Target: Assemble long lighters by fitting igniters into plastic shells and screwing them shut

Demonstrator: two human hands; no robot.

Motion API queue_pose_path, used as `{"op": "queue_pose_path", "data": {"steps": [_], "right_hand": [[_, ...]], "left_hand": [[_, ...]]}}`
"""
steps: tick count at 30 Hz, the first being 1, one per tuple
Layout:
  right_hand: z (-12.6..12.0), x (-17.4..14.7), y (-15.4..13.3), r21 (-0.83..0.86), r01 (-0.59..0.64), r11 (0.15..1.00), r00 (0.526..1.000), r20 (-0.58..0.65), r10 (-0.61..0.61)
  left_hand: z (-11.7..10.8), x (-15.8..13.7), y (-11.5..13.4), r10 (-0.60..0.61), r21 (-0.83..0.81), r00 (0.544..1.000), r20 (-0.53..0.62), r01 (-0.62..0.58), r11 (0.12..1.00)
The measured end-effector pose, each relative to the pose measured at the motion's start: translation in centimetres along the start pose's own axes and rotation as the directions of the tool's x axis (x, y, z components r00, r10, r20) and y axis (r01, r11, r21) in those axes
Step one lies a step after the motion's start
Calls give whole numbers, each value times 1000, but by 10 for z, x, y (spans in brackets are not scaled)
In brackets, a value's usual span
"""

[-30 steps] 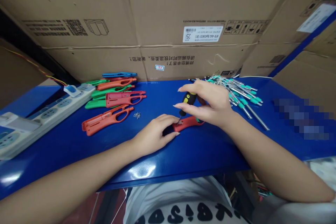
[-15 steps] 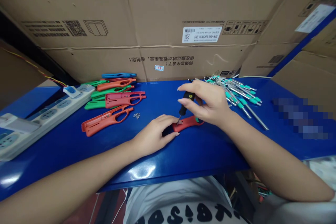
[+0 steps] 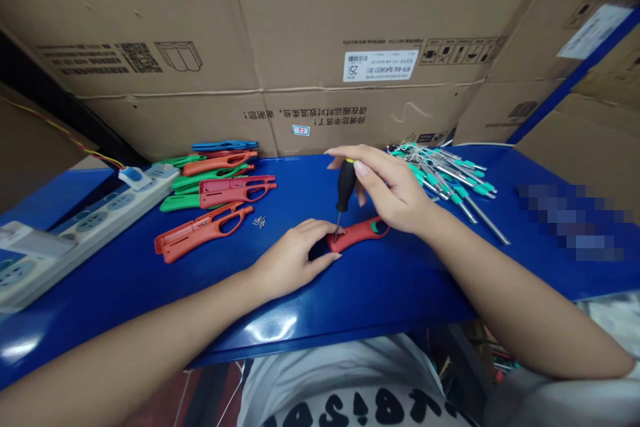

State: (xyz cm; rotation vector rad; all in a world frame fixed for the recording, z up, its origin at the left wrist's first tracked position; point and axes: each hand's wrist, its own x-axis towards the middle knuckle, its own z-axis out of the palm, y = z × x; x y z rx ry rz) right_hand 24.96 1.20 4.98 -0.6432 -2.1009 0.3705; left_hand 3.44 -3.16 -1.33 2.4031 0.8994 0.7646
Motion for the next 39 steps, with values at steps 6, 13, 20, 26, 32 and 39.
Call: {"op": "queue_pose_path", "data": {"steps": [6,13,20,26,32,39], "right_hand": [[2,1,1,-65,9,998,997,-72,-14],[1,0,-2,7,24,1000,1000,-13,-24],[1,1,-3,-184,121,975,981,-127,-146],[-1,0,-10,18,55,998,998,9,-55],[1,2,-8,-56,102,993,993,-47,-105],[0,0,-8,-209,220,953,975,53,-214]], "left_hand": [[0,-1,0,11,13,1000,-3,-11,1000],[0,0,1,3,13,1000,2,-3,1000],[-1,0,2,9,24,1000,15,-9,1000],[-2,1,3,5,11,1000,25,-5,1000],[-2,0,3,12,34,1000,27,-13,999],[-2,1,5,7,27,1000,8,-7,1000]]}}
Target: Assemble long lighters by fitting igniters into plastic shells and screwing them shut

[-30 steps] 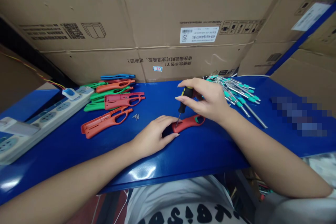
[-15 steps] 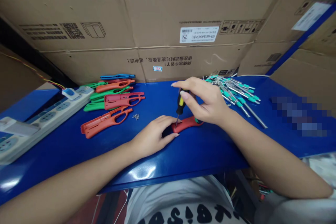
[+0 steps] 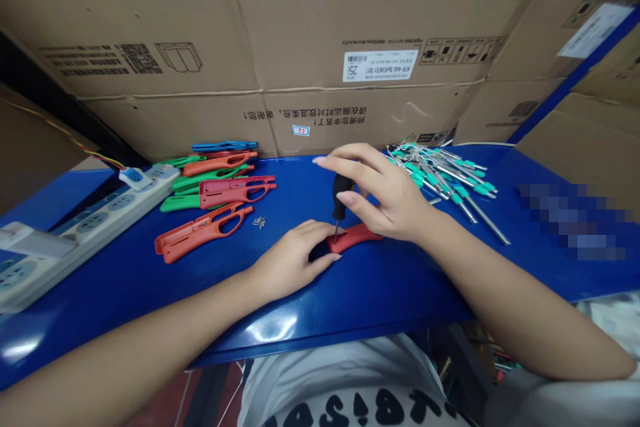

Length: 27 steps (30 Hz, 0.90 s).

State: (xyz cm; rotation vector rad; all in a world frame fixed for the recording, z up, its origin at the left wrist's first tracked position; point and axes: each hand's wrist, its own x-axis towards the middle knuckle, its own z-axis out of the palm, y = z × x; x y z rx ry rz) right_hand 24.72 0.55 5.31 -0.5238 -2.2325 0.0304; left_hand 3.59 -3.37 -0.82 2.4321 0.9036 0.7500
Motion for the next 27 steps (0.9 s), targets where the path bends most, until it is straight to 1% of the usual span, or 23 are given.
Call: {"op": "queue_pose_path", "data": {"steps": [1,3,5,6,8,10,12,14,16,19,21,23,25,27], "right_hand": [[1,0,-1,39,-15,999,1000,26,14],[4,1,-4,128,-39,991,999,31,35],[7,1,-4,180,-56,982,998,-14,59],[9,0,-3,180,-61,982,997,-40,70],[9,-1,-1,135,-49,990,994,-90,62],[8,-3,2,41,-4,999,992,-128,9],[7,-5,3,-56,43,997,989,-137,-51],[6,-5,1,-74,50,996,990,-131,-59],[6,-4,-2,25,-12,1000,994,-110,15],[9,-1,-3,216,-141,966,987,-47,155],[10,-1,-1,243,-172,955,980,-57,191],[11,-1,2,184,-146,972,976,-131,171],[10,-2,4,79,-92,993,973,-204,106],[9,-3,2,-3,-38,999,975,-217,36]], "left_hand": [[0,0,0,-3,-7,1000,2,3,1000],[-1,0,1,-10,-15,1000,2,10,1000],[-1,0,1,-16,-10,1000,1,16,1000],[-1,0,1,-18,-5,1000,1,18,1000],[0,-1,1,-19,6,1000,0,19,1000],[1,-1,1,-18,16,1000,-3,18,1000],[1,-2,0,-12,22,1000,-8,12,1000],[1,-2,0,-9,20,1000,-6,9,1000],[1,-1,0,-12,10,1000,-2,12,1000],[0,-1,0,-23,-5,1000,7,23,1000],[0,-1,1,-23,-9,1000,11,24,1000],[1,-1,1,-20,-2,1000,8,20,1000],[1,-1,1,-18,9,1000,1,18,1000],[1,-1,0,-17,13,1000,-6,17,1000]]}}
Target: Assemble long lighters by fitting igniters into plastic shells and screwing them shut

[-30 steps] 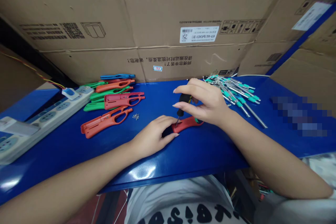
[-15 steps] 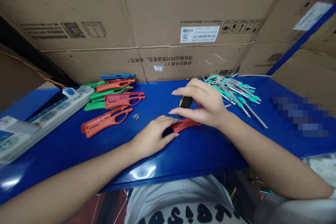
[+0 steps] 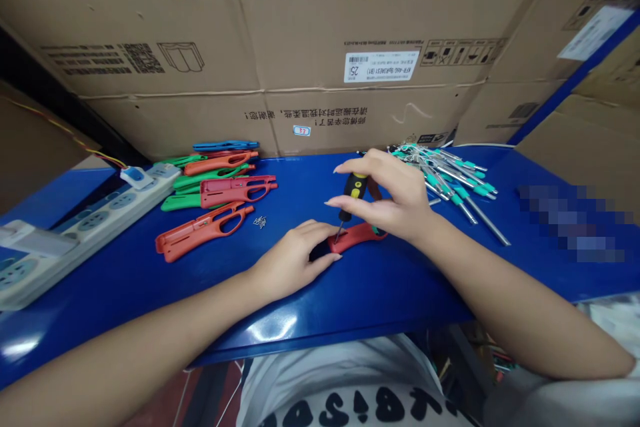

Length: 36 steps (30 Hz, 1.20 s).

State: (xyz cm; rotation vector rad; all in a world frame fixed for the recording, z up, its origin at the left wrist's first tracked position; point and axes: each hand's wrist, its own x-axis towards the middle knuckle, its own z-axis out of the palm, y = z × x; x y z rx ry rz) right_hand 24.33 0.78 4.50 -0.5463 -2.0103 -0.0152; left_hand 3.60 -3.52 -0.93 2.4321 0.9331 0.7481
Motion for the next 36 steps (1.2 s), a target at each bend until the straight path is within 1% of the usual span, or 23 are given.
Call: {"op": "queue_pose_path", "data": {"steps": [1,2,3,5,6,7,9,11,14,16,19,20,22,25,27,30,36], "right_hand": [[-1,0,-2,1,11,1000,1000,20,-11],[-2,0,-4,36,-5,999,999,54,3],[-2,0,-6,102,-46,994,994,102,35],[-4,1,-10,255,-167,952,971,210,114],[-4,2,-11,305,-211,929,958,251,136],[-4,3,-11,326,-224,918,953,268,138],[-5,4,-11,282,-178,943,966,234,112],[-4,5,-9,191,-108,976,985,157,78],[-4,5,-7,90,-62,994,994,90,54],[-4,4,-7,48,-16,999,995,95,12],[-6,4,-8,21,38,999,989,141,-41],[-7,5,-8,40,24,999,987,160,-30],[-9,6,-10,144,-72,987,978,205,41],[-11,8,-13,343,-258,903,943,295,157],[-11,10,-14,405,-303,863,932,316,178],[-13,12,-17,403,-250,880,948,287,137],[-15,14,-21,268,-92,959,962,273,16]], "left_hand": [[0,0,0,1,-3,1000,-2,-1,1000],[0,0,0,2,-10,1000,-3,-2,1000],[0,0,0,3,-18,1000,-5,-3,1000],[0,0,0,3,-34,1000,-6,-3,999],[0,0,0,-1,-38,1000,-6,1,999],[0,0,1,-6,-39,1000,-5,6,999],[0,0,1,-18,-36,1000,-2,18,999],[0,0,2,-24,-34,1000,-4,24,999],[0,0,2,-28,-37,1000,-12,27,999],[1,0,2,-29,-41,999,-15,28,999],[1,0,1,-28,-43,999,-15,28,999],[1,0,1,-28,-44,999,-15,28,999],[1,0,1,-28,-49,1000,-13,27,998],[1,0,0,-28,-51,1000,-9,27,998],[1,0,0,-30,-47,1000,-6,30,998],[2,0,0,-35,-41,999,-13,35,999],[5,-1,-3,-50,-45,999,-21,49,998]]}}
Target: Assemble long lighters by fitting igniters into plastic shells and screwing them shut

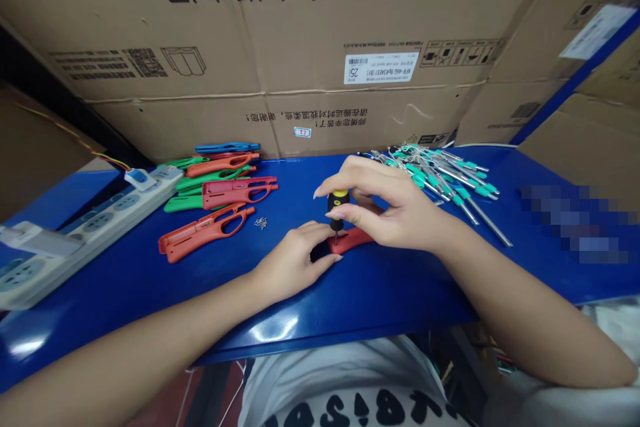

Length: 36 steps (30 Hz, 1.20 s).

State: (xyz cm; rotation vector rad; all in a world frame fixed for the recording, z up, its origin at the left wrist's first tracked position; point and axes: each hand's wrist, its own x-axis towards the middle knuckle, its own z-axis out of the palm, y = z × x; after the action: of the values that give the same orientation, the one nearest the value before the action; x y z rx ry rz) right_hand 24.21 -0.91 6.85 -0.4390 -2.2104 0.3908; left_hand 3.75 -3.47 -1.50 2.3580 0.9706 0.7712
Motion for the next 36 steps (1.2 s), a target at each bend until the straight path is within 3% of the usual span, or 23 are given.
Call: {"op": "queue_pose_path", "data": {"steps": [4,10,12,15,18,20,25,36], "right_hand": [[3,-1,2,-120,37,992,999,-20,-39],[4,-3,6,-306,-16,952,999,-40,4],[1,-3,6,-245,-26,969,1000,-7,25],[-7,-3,7,22,-114,993,991,75,112],[-13,-3,8,267,-263,927,956,198,215],[-15,-3,8,319,-291,902,949,214,230],[-10,1,6,264,-128,956,991,76,112],[-2,0,4,62,22,998,1000,1,-22]], "left_hand": [[0,1,1,-2,-15,1000,-13,2,1000],[-1,2,5,-21,-32,1000,9,21,999],[-1,1,5,-12,-34,1000,4,12,999],[-2,1,5,-2,-32,1000,2,2,999],[-2,0,5,4,-20,1000,0,-4,1000],[-1,0,5,8,-12,1000,-7,-8,1000],[-1,1,5,2,-16,1000,-12,-3,1000],[1,1,4,-29,-44,1000,4,29,999]]}}
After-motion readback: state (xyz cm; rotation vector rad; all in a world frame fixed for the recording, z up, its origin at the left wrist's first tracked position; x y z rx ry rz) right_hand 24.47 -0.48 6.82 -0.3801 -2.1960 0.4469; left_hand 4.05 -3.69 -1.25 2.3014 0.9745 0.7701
